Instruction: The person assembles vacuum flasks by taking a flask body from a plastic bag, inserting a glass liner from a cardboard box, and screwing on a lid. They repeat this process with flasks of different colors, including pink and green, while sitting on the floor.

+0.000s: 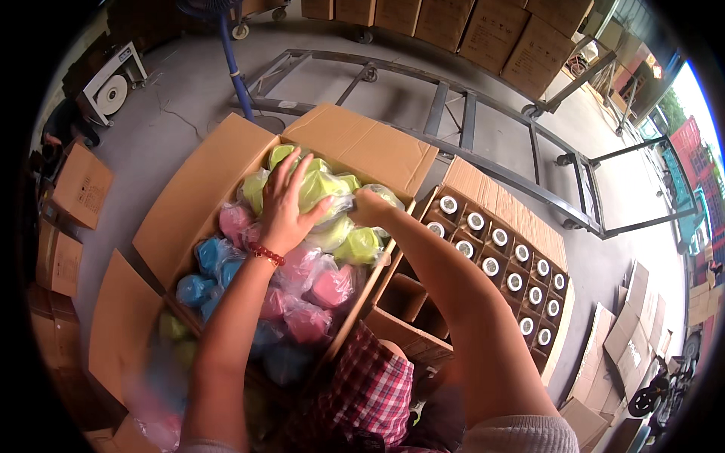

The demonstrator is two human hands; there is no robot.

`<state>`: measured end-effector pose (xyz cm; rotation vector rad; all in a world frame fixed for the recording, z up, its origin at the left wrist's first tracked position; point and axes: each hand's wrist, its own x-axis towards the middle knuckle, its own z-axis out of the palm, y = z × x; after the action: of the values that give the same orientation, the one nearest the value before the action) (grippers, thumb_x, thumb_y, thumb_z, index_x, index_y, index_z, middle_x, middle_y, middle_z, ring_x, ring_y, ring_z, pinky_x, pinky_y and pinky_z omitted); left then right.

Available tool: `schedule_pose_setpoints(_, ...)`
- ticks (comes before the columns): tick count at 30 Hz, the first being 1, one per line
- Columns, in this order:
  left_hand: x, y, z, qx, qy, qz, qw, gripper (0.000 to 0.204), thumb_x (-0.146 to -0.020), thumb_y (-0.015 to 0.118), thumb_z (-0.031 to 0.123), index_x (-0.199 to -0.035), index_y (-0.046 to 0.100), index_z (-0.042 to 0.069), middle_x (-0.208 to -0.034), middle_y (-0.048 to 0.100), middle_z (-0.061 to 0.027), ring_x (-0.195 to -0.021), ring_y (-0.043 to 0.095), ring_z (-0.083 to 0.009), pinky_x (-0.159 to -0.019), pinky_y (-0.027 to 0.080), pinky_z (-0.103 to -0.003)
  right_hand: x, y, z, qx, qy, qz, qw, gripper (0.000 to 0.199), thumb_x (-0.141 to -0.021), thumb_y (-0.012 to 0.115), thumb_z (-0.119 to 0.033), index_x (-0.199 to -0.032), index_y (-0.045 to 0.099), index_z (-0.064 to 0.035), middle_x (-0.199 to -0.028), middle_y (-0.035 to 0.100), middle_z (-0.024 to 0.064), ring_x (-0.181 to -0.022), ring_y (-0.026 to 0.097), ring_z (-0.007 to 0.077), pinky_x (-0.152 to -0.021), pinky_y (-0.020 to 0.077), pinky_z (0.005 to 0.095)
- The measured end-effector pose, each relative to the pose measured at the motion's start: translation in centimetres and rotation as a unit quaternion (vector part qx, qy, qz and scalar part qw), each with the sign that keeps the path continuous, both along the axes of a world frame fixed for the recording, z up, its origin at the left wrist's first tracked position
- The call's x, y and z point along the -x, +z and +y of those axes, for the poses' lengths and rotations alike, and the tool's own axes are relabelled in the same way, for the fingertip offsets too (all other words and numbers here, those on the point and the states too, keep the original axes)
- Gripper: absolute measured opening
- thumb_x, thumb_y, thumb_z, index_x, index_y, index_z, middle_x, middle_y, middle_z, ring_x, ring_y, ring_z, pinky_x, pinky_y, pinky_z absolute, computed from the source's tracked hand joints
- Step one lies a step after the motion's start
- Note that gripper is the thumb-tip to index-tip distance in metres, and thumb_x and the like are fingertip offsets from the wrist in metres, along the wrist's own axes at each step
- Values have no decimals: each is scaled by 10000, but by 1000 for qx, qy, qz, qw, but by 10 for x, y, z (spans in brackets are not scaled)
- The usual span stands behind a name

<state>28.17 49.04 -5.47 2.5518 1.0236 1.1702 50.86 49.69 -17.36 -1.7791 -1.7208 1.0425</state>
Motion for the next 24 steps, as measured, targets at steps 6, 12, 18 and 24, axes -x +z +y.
schedule_pose_setpoints(6, -11, -107, 55, 210, 55, 297, 930, 508, -756, 732, 396, -1175, 593, 145, -1304, 467, -41, -1263, 429, -275, -1000, 351, -567, 49, -43, 19, 36, 49, -207, 976, 341, -747, 674, -269, -970, 683, -11, -1009, 668, 217, -968, 645, 369, -832, 522, 430)
schedule_pose_setpoints(12, -5, -183, 59, 259, 87, 349, 896, 564, -694, 760, 425, -1139, 546, 153, -1210, 477, -62, -1195, 460, -284, -939, 400, -527, 89, -14, 2, 16, 132, -374, 918, 190, -792, 644, -182, -943, 694, -79, -986, 700, 111, -919, 676, 324, -702, 526, 395)
schedule_pose_setpoints(18, -21, -167, 62, 272, 89, 312, 906, 519, -681, 746, 378, -1116, 556, 168, -1219, 480, -43, -1199, 452, -278, -922, 414, -522, 118, -32, -24, 46, 436, -499, 748, 242, -872, 567, -264, -1044, 724, -196, -1067, 687, 37, -1047, 624, 265, -929, 365, 591)
schedule_pose_setpoints(24, -13, -181, 60, 229, 104, 304, 919, 530, -678, 758, 386, -1124, 558, 181, -1251, 486, -27, -1194, 461, -271, -921, 428, -499, 123, -53, -21, 44, 413, -495, 763, 249, -880, 550, -287, -1035, 730, -212, -1057, 687, 19, -1031, 617, 244, -865, 410, 481)
